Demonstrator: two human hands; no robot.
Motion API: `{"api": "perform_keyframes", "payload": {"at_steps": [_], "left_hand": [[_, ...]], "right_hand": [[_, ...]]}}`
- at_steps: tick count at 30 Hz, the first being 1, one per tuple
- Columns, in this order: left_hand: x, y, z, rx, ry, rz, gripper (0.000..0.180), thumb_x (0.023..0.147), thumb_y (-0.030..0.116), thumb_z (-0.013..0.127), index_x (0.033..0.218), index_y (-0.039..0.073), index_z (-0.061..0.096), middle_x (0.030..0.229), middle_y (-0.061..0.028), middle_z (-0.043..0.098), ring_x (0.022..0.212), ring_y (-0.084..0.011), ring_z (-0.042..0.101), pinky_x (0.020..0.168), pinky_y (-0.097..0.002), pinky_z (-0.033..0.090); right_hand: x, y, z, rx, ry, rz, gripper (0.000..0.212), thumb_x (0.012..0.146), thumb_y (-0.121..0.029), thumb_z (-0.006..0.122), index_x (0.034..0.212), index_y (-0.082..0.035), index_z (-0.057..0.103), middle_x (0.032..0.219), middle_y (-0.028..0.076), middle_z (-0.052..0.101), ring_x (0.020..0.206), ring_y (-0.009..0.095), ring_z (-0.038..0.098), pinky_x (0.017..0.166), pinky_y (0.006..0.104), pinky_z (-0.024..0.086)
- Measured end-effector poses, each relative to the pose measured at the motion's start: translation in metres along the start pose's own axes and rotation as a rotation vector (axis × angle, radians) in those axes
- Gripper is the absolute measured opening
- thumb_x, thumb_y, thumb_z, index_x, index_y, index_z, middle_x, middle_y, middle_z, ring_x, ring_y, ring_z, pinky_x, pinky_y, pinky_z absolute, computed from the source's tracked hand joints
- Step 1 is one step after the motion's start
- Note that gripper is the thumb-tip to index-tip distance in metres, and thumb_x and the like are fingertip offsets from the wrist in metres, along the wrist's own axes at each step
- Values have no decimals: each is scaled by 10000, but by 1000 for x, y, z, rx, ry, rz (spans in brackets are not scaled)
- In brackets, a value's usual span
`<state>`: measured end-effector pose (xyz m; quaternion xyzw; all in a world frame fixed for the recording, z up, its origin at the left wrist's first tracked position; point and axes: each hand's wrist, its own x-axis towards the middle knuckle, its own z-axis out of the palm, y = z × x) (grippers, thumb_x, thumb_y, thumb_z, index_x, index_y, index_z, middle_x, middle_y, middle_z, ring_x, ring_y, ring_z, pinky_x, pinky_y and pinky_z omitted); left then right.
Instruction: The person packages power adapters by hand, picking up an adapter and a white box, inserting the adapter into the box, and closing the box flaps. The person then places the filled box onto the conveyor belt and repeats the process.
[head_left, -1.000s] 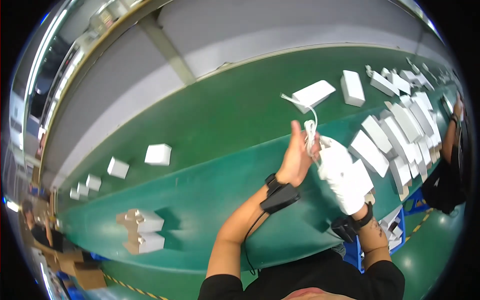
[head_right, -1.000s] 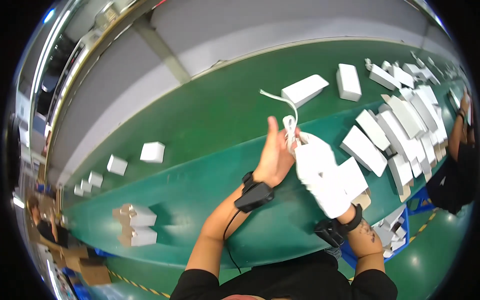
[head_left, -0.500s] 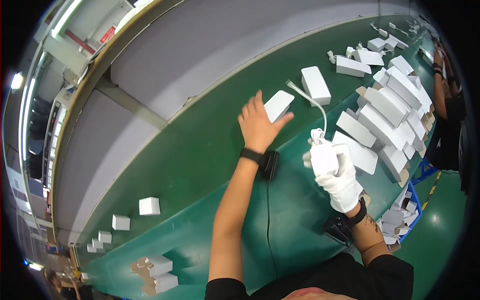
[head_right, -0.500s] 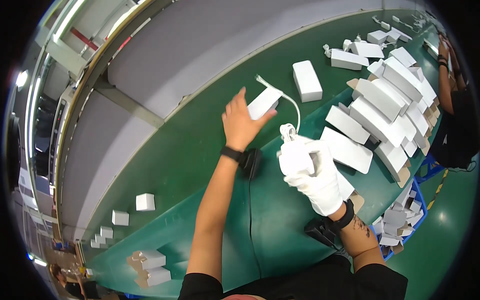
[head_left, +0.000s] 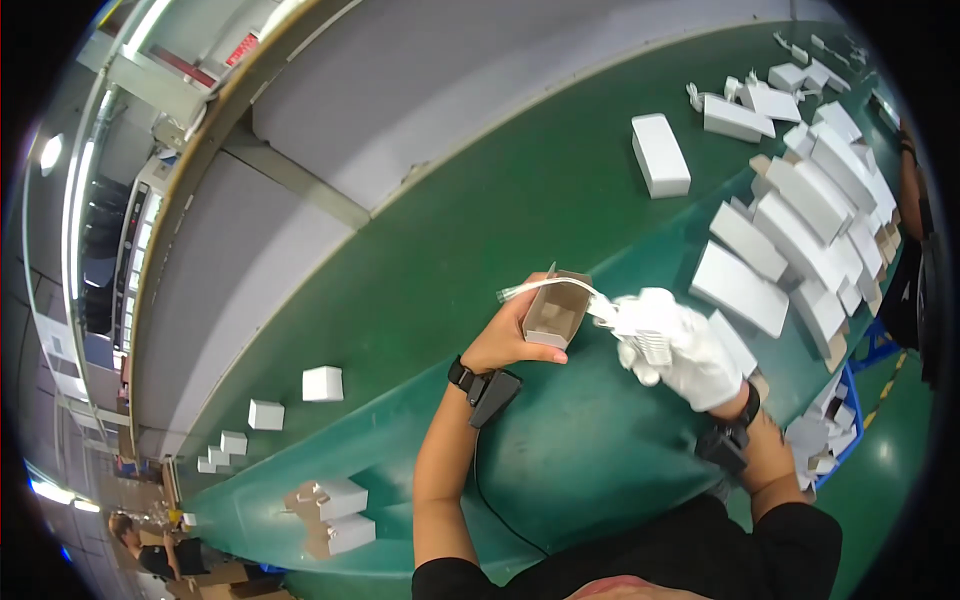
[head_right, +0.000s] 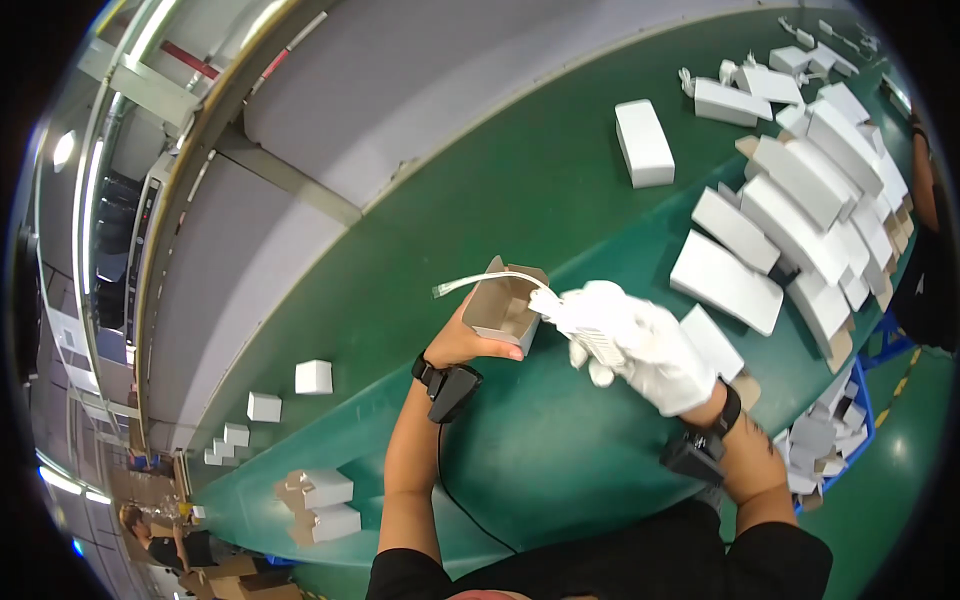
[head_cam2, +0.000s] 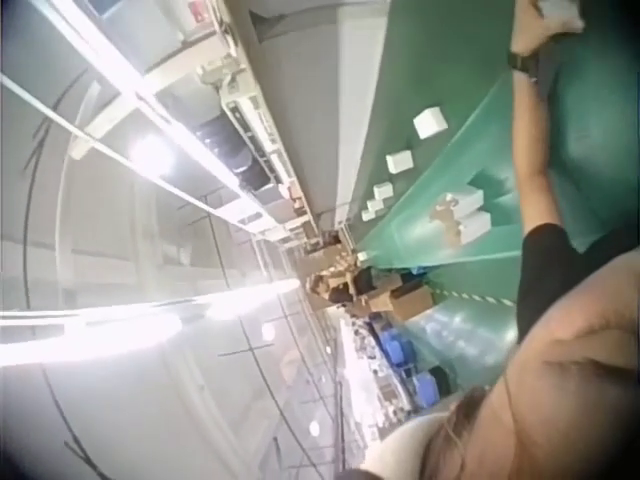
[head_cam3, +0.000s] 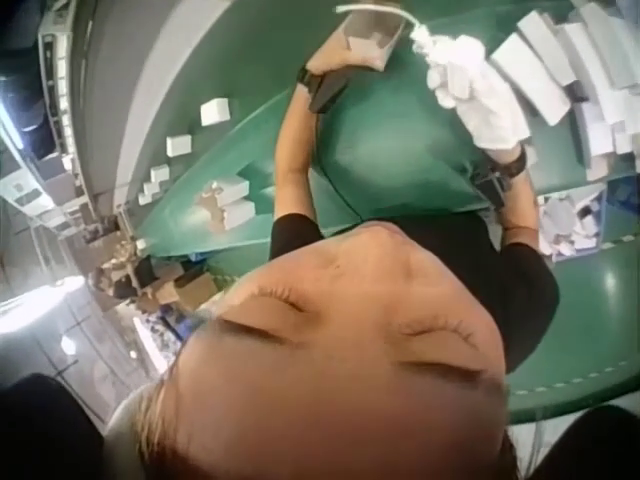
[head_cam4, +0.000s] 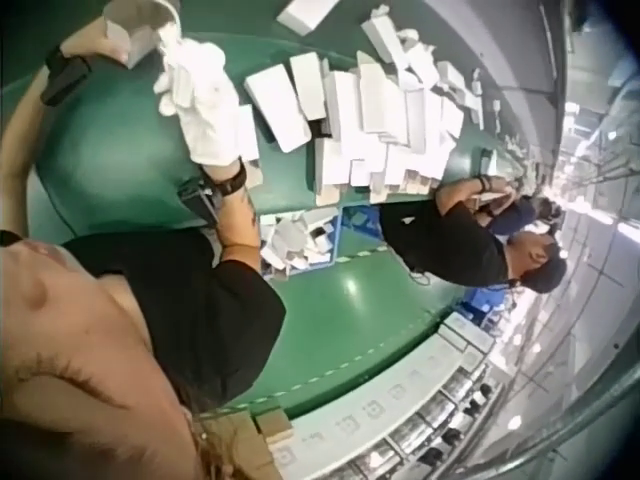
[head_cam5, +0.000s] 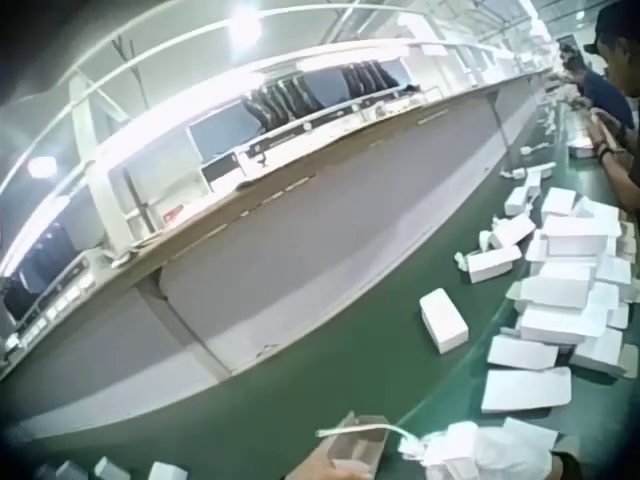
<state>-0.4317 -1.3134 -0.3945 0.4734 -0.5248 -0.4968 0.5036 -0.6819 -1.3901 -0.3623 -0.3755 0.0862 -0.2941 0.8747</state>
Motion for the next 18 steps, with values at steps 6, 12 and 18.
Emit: {"api": "perform_keyframes", "payload": {"at_steps": [6, 12, 18], "left_hand": [[-19, -24, 23, 336, -76, 106, 930, 562, 177, 900, 1347, 43, 419, 1316, -65, 477, 1226, -212, 449, 1038, -355, 347], [-27, -52, 37, 73, 124, 131, 885, 578, 242, 891, 1327, 56, 456, 1308, -80, 486, 1236, -228, 438, 1047, -372, 343], [-29, -61, 25, 116, 84, 191, 865, 609, 285, 879, 1332, 62, 460, 1374, -119, 419, 1300, -247, 378, 1075, -380, 316]], "right_hand": [[24, -8, 21, -1745, -344, -30, 390, 785, -281, 674, 1003, 37, 615, 941, 185, 633, 791, 285, 639, 661, 345, 518], [26, 13, 19, -2082, -397, -295, 284, 732, -184, 659, 951, -17, 589, 893, 158, 615, 779, 353, 614, 691, 395, 502], [43, 57, 10, -2225, -626, -308, 338, 688, -203, 694, 985, -51, 642, 990, 183, 614, 845, 342, 619, 764, 408, 510]]}}
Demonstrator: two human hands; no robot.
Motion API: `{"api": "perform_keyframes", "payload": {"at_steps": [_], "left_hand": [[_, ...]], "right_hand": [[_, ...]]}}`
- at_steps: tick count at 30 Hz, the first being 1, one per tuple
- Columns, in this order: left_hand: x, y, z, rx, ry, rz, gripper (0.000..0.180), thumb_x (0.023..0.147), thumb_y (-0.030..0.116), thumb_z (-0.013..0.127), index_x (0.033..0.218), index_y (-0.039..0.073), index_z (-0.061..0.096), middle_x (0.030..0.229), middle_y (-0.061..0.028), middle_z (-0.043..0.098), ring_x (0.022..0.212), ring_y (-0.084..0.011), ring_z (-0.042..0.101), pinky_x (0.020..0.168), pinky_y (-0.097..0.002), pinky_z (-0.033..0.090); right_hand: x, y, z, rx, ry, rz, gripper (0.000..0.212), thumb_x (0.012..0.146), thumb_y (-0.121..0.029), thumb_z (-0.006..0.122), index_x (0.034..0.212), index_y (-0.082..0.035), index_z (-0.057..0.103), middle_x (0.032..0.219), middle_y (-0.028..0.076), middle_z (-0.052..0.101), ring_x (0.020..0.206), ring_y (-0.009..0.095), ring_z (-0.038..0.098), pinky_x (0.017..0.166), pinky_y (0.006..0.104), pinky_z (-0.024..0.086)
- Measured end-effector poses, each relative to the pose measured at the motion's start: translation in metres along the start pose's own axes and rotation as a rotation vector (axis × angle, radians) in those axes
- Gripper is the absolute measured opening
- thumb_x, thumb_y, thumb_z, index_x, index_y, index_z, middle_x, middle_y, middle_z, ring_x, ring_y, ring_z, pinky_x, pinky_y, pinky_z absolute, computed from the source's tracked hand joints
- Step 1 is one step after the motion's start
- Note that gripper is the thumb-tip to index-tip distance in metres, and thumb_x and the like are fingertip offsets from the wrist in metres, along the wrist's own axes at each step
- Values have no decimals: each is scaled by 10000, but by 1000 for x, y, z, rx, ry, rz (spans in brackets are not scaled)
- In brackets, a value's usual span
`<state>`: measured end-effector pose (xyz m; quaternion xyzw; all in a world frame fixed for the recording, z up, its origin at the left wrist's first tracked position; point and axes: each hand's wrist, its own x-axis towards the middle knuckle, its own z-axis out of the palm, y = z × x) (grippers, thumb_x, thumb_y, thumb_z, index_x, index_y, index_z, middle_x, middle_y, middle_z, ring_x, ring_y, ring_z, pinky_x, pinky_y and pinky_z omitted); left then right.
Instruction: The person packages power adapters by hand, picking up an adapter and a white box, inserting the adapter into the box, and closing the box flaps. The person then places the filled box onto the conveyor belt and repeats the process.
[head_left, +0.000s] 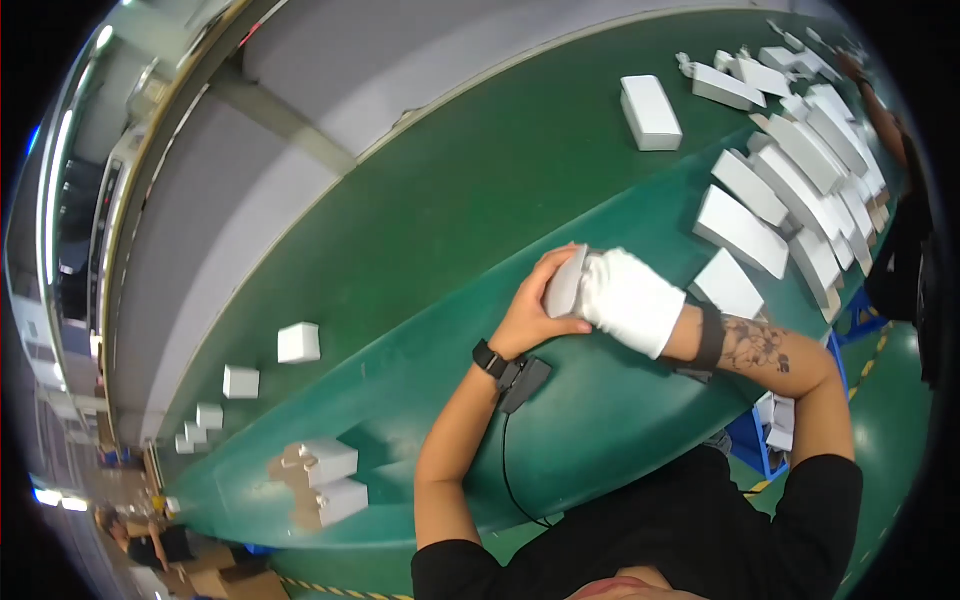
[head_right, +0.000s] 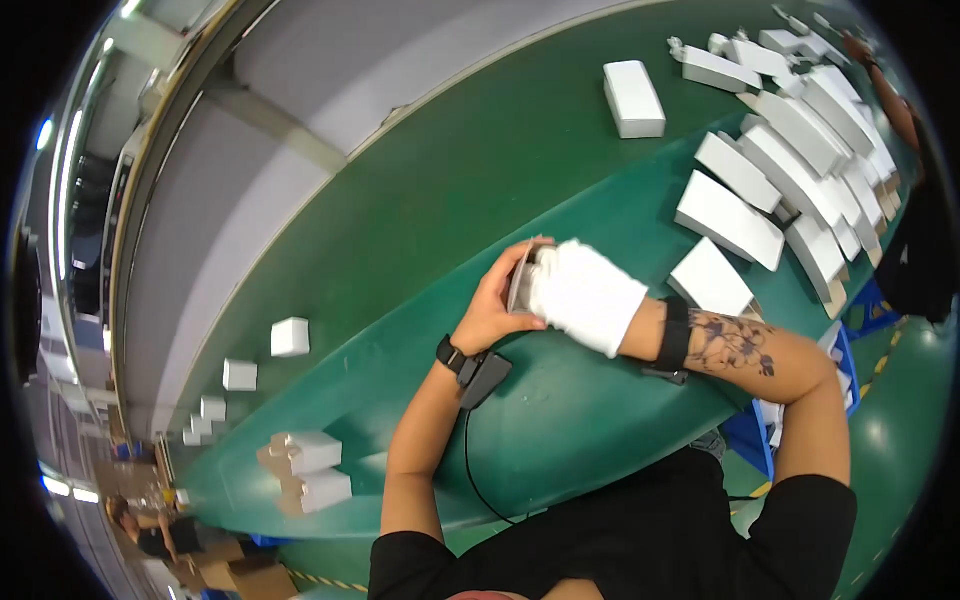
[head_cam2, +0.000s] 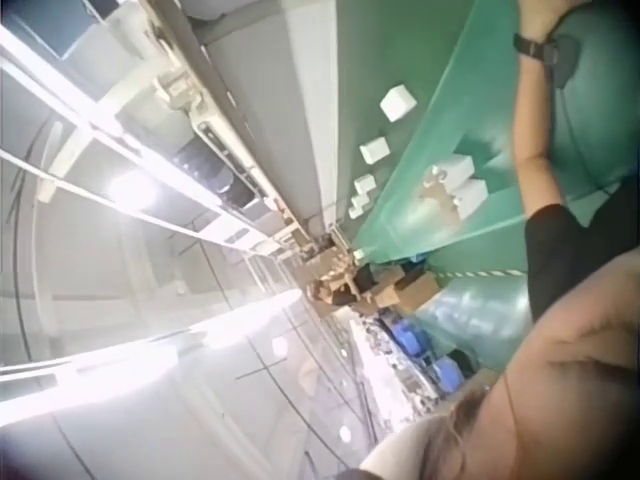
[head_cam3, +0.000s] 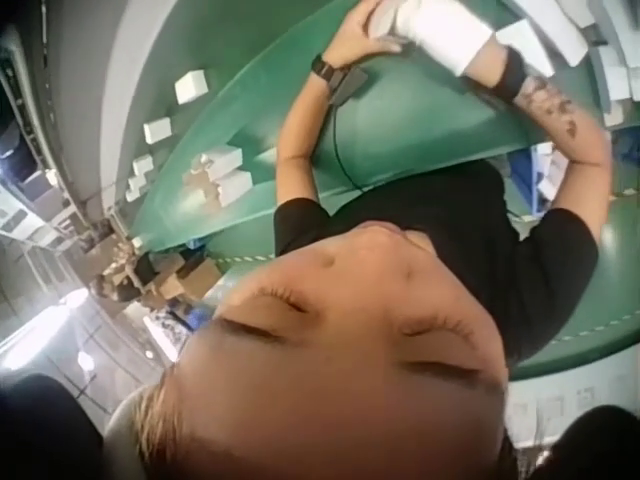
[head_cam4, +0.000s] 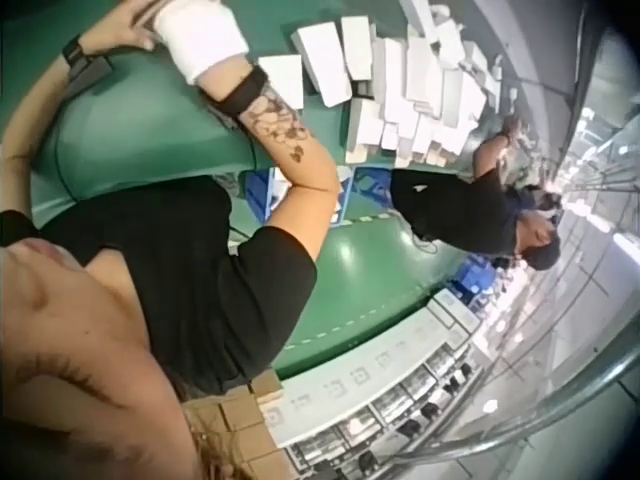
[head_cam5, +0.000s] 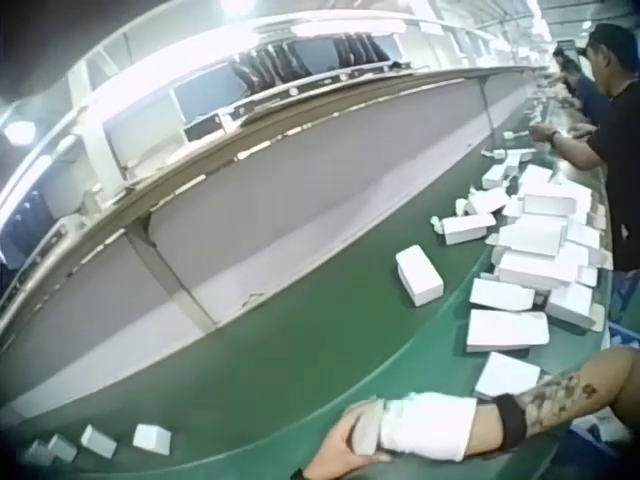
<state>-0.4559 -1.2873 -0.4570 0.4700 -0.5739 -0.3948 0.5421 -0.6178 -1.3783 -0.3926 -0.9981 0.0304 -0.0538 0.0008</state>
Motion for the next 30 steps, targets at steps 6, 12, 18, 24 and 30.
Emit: {"api": "perform_keyframes", "payload": {"at_steps": [6, 12, 18, 24, 30], "left_hand": [[-25, -10, -5, -134, 145, 26, 711, 813, 403, 695, 1367, 49, 422, 1453, -178, 304, 1364, -293, 275, 1118, -394, 241], [-103, 50, -10, 741, 629, -85, 576, 825, 457, 652, 1219, 52, 539, 1162, -183, 564, 1052, -331, 557, 896, -389, 448], [-258, 202, -70, 2093, 1036, -1016, 591, 706, 424, 744, 1216, 186, 562, 814, -99, 632, 738, -279, 599, 615, -382, 428], [-285, 167, -112, 1705, 931, -1321, 636, 749, 596, 626, 1237, 195, 555, 826, -156, 661, 731, -330, 651, 640, -406, 496], [-367, 118, -179, 1280, 1138, -942, 387, 771, 320, 652, 1055, 60, 612, 849, -181, 666, 778, -370, 636, 707, -418, 505]], "right_hand": [[19, 17, 3, 898, 375, 49, 841, 556, -135, 825, 1306, -85, 450, 1331, 142, 484, 1212, 288, 490, 988, 374, 427], [45, -1, 26, 1186, 157, 120, 835, 611, -1, 806, 1341, -85, 410, 1305, 77, 508, 1154, 207, 529, 974, 322, 440], [26, -5, 26, 1176, 131, 151, 758, 633, 44, 771, 1310, -64, 447, 1213, 89, 552, 1078, 192, 565, 927, 311, 471], [28, 2, 25, 928, 186, -93, 767, 584, 79, 787, 1273, -44, 475, 1119, 109, 577, 998, 227, 594, 860, 327, 496], [29, 2, 30, 768, 292, -163, 759, 534, 39, 823, 1220, -76, 519, 946, 105, 587, 824, 294, 582, 735, 368, 481]]}}
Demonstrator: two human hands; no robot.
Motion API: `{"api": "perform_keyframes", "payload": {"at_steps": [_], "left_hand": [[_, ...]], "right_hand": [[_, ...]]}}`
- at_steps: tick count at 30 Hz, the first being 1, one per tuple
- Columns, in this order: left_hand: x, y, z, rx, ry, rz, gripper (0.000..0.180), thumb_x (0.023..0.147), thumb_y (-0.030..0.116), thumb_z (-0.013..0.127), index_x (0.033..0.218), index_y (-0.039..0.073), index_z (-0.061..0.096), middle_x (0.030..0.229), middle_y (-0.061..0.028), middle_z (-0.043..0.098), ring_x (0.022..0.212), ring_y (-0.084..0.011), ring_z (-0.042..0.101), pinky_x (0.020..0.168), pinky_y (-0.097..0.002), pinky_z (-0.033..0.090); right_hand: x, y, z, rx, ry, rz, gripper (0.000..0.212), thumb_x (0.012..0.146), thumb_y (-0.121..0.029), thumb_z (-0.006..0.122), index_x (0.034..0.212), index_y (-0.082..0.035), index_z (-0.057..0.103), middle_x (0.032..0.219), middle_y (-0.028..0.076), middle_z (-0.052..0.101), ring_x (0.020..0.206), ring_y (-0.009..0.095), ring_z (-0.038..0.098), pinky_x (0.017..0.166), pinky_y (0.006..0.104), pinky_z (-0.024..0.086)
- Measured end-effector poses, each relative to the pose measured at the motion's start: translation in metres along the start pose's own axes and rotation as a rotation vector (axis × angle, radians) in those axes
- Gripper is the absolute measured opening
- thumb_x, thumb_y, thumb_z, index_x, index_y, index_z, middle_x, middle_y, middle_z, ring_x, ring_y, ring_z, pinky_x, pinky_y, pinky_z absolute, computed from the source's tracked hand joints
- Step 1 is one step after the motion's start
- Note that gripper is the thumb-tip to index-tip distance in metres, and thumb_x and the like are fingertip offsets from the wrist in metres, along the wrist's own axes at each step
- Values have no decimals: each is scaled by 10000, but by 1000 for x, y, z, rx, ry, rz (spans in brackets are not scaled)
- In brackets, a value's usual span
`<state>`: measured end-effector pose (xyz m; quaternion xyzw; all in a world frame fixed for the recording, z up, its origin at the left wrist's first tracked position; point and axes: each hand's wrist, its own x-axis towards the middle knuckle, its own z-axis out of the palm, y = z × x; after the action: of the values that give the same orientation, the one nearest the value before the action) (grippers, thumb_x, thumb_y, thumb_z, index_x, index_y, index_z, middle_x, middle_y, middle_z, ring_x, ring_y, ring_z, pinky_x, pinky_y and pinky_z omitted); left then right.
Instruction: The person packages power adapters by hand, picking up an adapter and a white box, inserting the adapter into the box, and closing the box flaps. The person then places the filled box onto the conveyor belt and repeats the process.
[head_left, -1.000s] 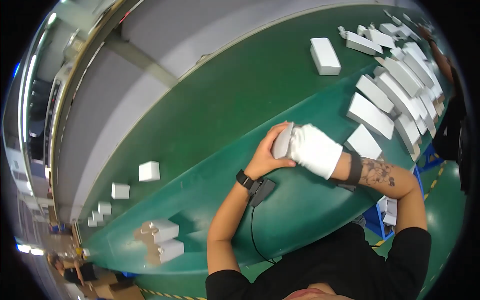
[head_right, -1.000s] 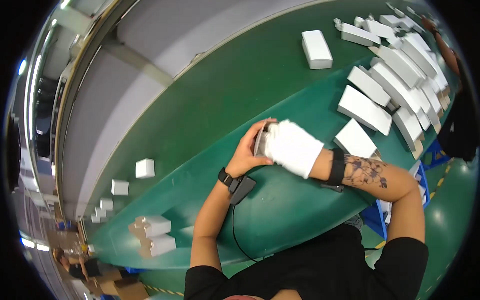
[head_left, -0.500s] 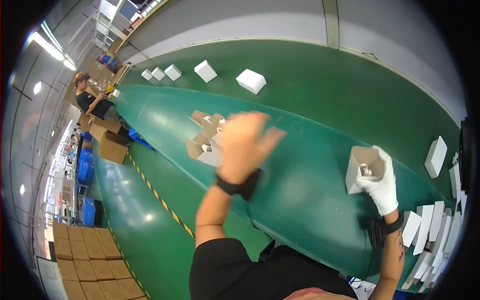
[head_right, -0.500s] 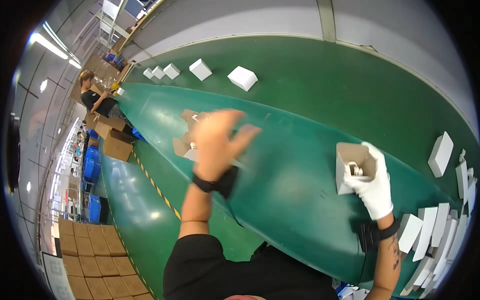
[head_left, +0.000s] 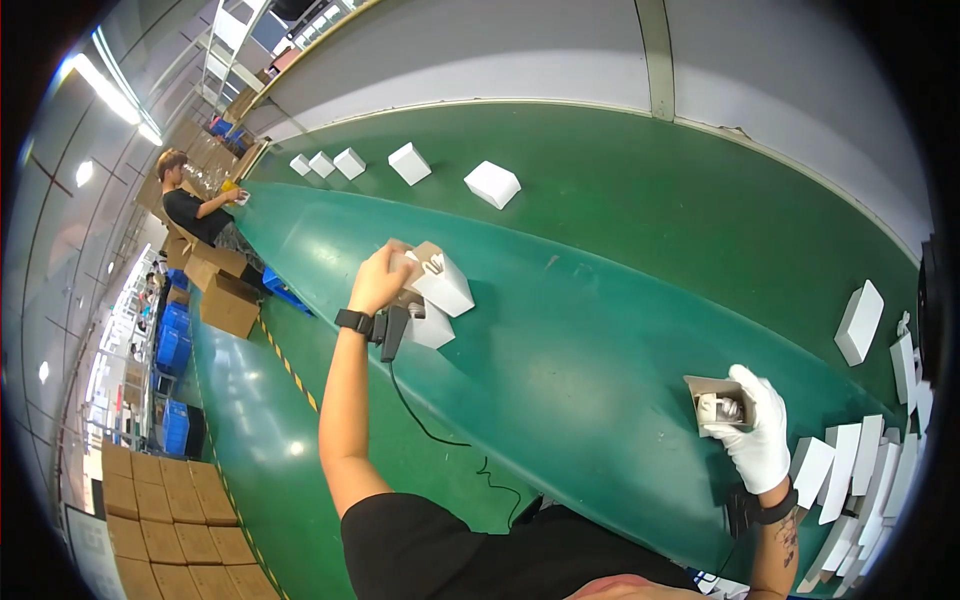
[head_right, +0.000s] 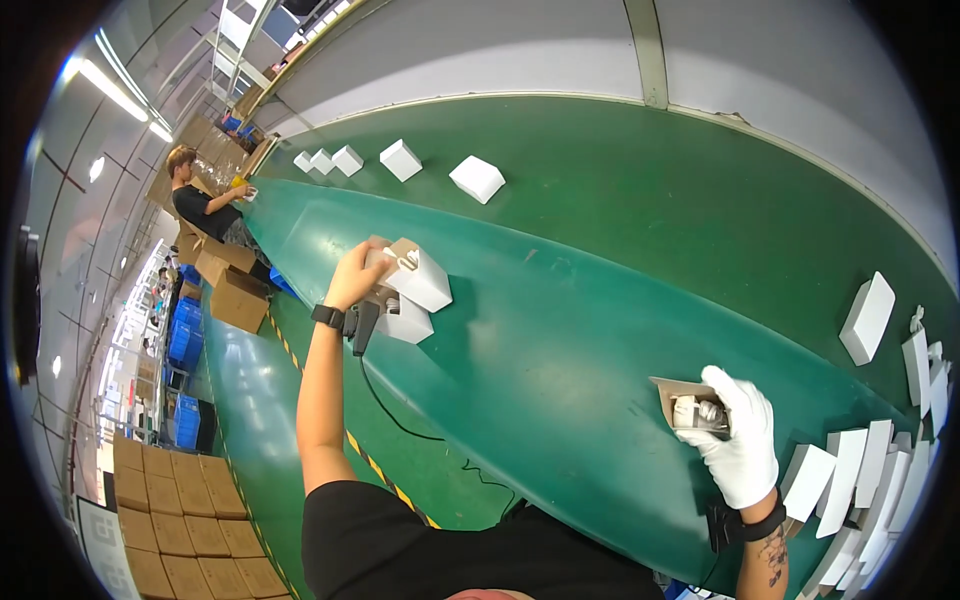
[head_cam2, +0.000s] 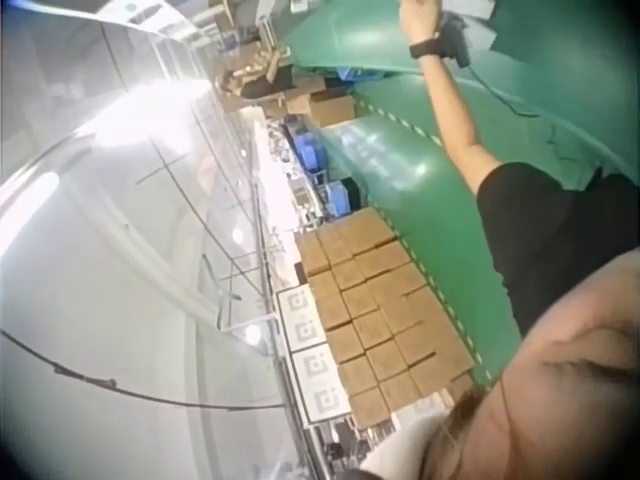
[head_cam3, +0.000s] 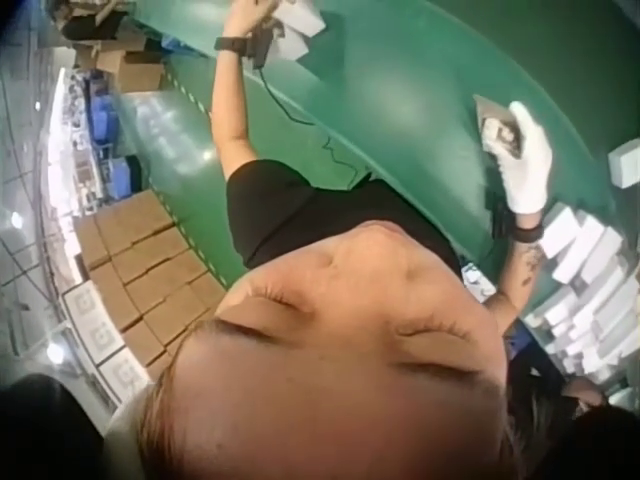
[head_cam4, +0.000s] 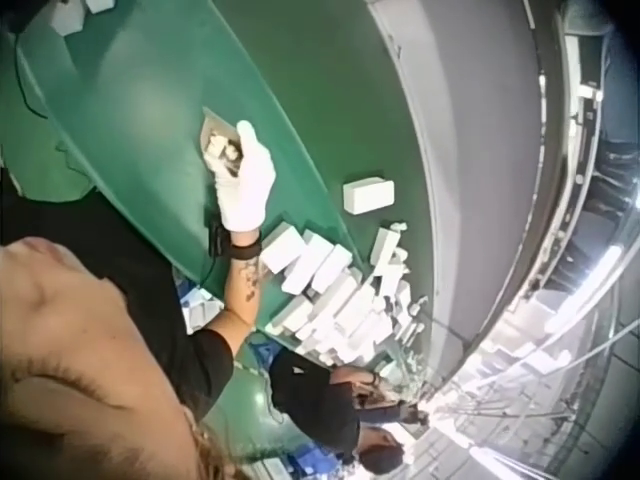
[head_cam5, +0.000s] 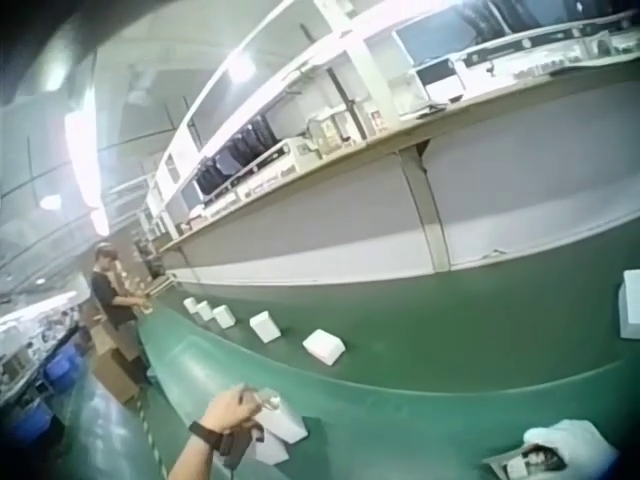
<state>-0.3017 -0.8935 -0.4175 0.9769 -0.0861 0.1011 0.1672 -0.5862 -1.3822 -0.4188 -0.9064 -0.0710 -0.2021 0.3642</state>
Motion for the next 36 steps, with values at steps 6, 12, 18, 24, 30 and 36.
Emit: {"api": "perform_keyframes", "payload": {"at_steps": [6, 12, 18, 24, 30, 36], "left_hand": [[15, 16, 6, -36, 10, 41, 301, 728, 198, 685, 919, -18, 598, 851, -209, 650, 813, -400, 615, 724, -440, 498], [102, 105, 9, 110, 110, 363, 294, 709, 203, 691, 881, -28, 634, 838, -232, 639, 800, -410, 614, 710, -431, 501], [206, 208, 70, -23, 143, 560, 265, 704, 214, 668, 843, -8, 627, 890, -252, 638, 881, -417, 608, 805, -462, 494], [213, 269, 107, 201, -75, 497, 437, 708, 278, 690, 1065, 38, 611, 1000, -214, 651, 929, -382, 626, 803, -438, 509], [93, 326, 56, -224, 291, 735, 437, 769, 227, 703, 1158, 85, 565, 1007, -129, 651, 854, -286, 634, 740, -384, 507], [-112, 351, 129, -982, -688, 773, 819, 756, 162, 759, 1407, 33, 280, 1347, -186, 434, 1182, -304, 496, 979, -378, 412]], "right_hand": [[-15, 28, 2, 8, 27, -34, 753, 538, 25, 832, 1214, -63, 513, 969, 104, 583, 832, 285, 587, 747, 351, 487], [-27, 39, -11, -8, 43, 103, 768, 583, -27, 842, 1259, -52, 477, 1009, 101, 581, 906, 259, 593, 809, 335, 487], [-48, 37, 11, 373, 193, 483, 849, 682, -93, 821, 1387, -38, 351, 1149, 102, 570, 1044, 217, 579, 920, 320, 466], [-65, 29, 40, 656, 369, 483, 863, 772, -102, 751, 1451, -21, 225, 1285, 136, 506, 1140, 204, 535, 961, 324, 442], [-64, 71, 40, 360, 423, 477, 809, 792, -68, 706, 1447, -29, 234, 1366, 160, 437, 1172, 220, 517, 986, 332, 425], [-40, 57, 39, 499, 468, 457, 710, 816, -54, 679, 1414, -24, 296, 1358, 149, 458, 1169, 222, 519, 992, 325, 419]]}}
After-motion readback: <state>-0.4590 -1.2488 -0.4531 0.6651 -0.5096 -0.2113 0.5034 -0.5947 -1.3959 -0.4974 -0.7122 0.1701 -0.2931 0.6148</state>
